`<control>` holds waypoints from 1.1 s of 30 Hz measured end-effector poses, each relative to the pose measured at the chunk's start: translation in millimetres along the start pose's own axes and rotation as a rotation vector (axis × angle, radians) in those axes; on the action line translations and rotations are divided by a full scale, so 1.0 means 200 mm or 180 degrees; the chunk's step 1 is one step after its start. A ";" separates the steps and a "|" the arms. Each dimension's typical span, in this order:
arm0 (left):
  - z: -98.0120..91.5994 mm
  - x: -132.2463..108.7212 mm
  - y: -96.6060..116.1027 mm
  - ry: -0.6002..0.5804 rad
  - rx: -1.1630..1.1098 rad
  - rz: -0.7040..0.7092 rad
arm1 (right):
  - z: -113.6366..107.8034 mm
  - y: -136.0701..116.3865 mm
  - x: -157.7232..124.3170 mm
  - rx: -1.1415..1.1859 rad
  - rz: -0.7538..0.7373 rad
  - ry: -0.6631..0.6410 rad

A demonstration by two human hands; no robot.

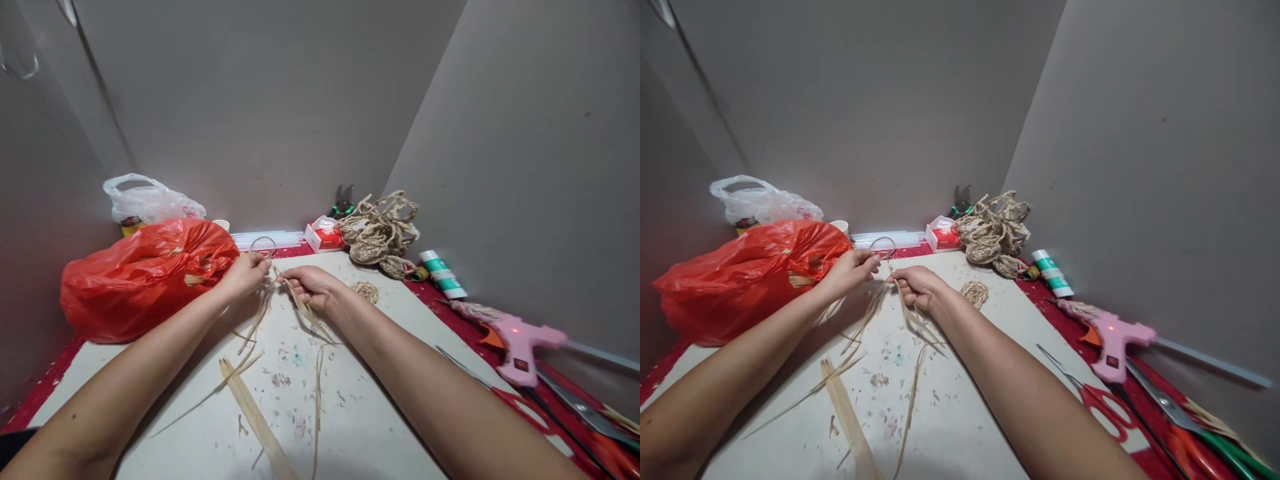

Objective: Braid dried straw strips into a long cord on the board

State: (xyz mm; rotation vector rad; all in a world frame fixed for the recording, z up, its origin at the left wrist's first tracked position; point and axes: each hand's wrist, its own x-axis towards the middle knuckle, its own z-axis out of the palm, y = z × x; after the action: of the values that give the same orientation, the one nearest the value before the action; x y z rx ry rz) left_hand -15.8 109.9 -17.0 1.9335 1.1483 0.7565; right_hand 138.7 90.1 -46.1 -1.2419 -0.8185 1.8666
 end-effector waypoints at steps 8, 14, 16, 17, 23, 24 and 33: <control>0.11 0.02 -0.12 -0.0996 -0.1786 -0.1100 | -0.04 0.01 0.02 -0.0310 -0.0030 -0.0205; 0.08 0.03 -0.15 -0.0795 -0.0795 -0.0638 | -0.04 -0.01 -0.02 -0.1018 -0.0271 -0.0083; 0.08 0.03 -0.16 -0.0693 -0.0474 -0.0414 | -0.04 -0.01 -0.03 -0.1342 -0.0362 -0.0008; 0.08 0.04 -0.17 -0.0658 -0.0345 -0.0292 | -0.03 -0.01 -0.02 -0.1500 -0.0402 0.0025; 0.10 0.05 -0.21 -0.0692 -0.0048 -0.0130 | -0.03 0.03 0.01 -0.3092 -0.0894 0.0536; 0.10 0.05 -0.22 -0.0669 -0.0049 -0.0143 | -0.03 0.03 0.02 -0.3195 -0.0982 0.0600; 0.09 0.02 -0.19 -0.0783 -0.0474 -0.0419 | 0.00 0.05 0.01 -0.3874 -0.1371 0.0844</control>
State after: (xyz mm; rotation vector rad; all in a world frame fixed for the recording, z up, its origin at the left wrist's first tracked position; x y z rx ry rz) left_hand -17.0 120.3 -57.4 1.7526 1.0269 0.5030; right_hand 135.6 86.4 -54.0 -1.7210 -1.9947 0.7291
